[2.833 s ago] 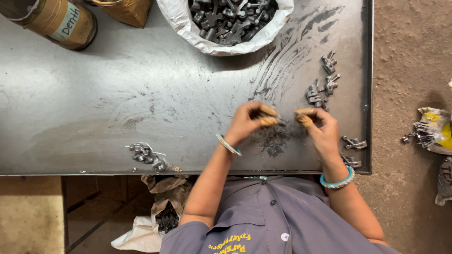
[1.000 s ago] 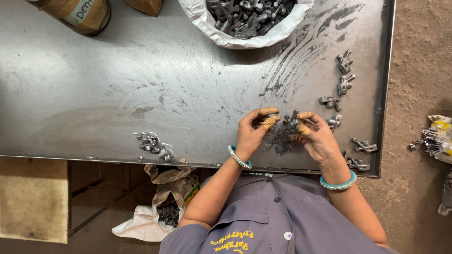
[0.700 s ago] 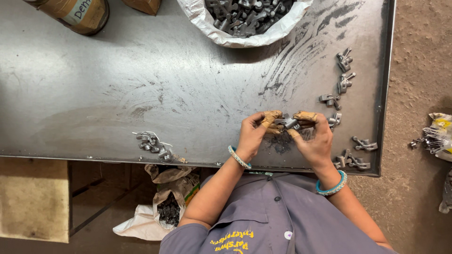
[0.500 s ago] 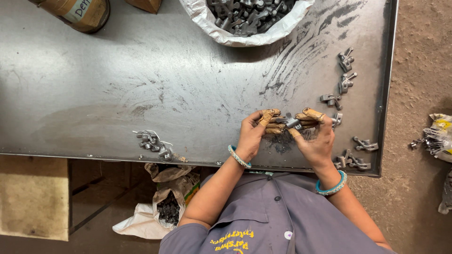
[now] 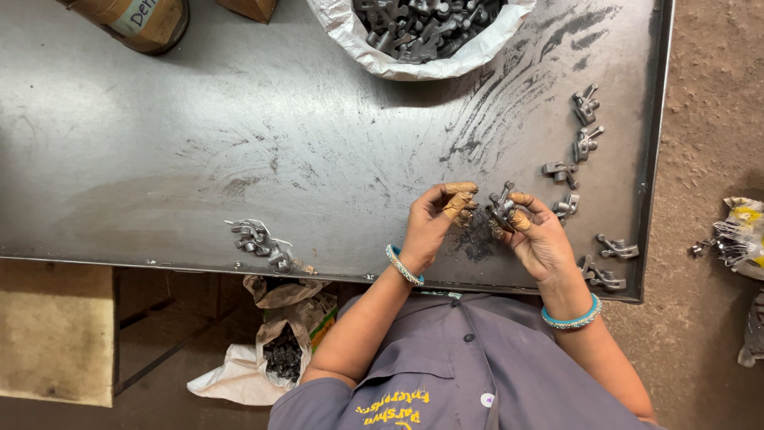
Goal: The person picks small metal castings one at a time from a pile on a metal table, turns each piece over in their hands, and sets it aside, then sweeps dark debris across the table surface with a stone and gathers pieces into a sack.
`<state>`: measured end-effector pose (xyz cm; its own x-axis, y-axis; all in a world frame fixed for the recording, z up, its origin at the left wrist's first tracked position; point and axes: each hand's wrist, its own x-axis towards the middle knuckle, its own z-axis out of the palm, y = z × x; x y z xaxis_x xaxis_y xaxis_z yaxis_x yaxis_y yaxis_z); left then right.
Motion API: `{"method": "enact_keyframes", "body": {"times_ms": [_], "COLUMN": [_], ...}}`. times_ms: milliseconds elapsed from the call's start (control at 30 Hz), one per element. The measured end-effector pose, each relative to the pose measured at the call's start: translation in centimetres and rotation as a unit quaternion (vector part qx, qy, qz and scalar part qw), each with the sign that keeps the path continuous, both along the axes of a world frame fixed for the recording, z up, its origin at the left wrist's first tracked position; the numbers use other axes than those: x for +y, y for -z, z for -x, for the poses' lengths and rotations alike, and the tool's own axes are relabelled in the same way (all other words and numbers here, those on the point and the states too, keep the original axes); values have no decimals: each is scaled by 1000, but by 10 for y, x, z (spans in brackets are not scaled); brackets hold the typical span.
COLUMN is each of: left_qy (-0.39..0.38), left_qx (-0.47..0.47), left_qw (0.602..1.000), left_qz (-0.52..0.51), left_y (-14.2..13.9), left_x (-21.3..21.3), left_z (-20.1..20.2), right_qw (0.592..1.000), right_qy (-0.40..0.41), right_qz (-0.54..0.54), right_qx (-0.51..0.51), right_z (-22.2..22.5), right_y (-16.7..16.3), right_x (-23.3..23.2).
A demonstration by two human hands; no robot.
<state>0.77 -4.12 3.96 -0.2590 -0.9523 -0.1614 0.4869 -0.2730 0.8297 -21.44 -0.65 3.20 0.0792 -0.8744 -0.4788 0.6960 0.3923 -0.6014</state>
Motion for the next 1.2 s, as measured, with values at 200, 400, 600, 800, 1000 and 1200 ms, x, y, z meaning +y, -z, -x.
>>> {"method": "enact_keyframes", "body": {"times_ms": [200, 400, 600, 800, 1000, 1200], "left_qy": [26, 50, 85, 115, -137, -109], "left_qx": [-21, -96, -64, -133, 68, 30], "left_qw": [999, 994, 994, 984, 987, 991], "left_qz": [28, 25, -10, -7, 36, 73], "left_y": [-1, -5, -20, -40, -64, -69], "left_x": [3, -1, -10, -45, -96, -80], "left_z": [1, 7, 11, -4, -19, -23], "right_qw": [1000, 993, 989, 960, 630, 512], "right_qy": [-6, -25, -27, -74, -36, -64], "right_qz": [-2, 6, 22, 77, 189, 249], "right_qx": [15, 113, 142, 260, 752, 820], "right_z": [4, 0, -1, -3, 10, 26], "right_y": [1, -7, -9, -28, -70, -78], "right_x": [4, 7, 9, -1, -27, -48]}}
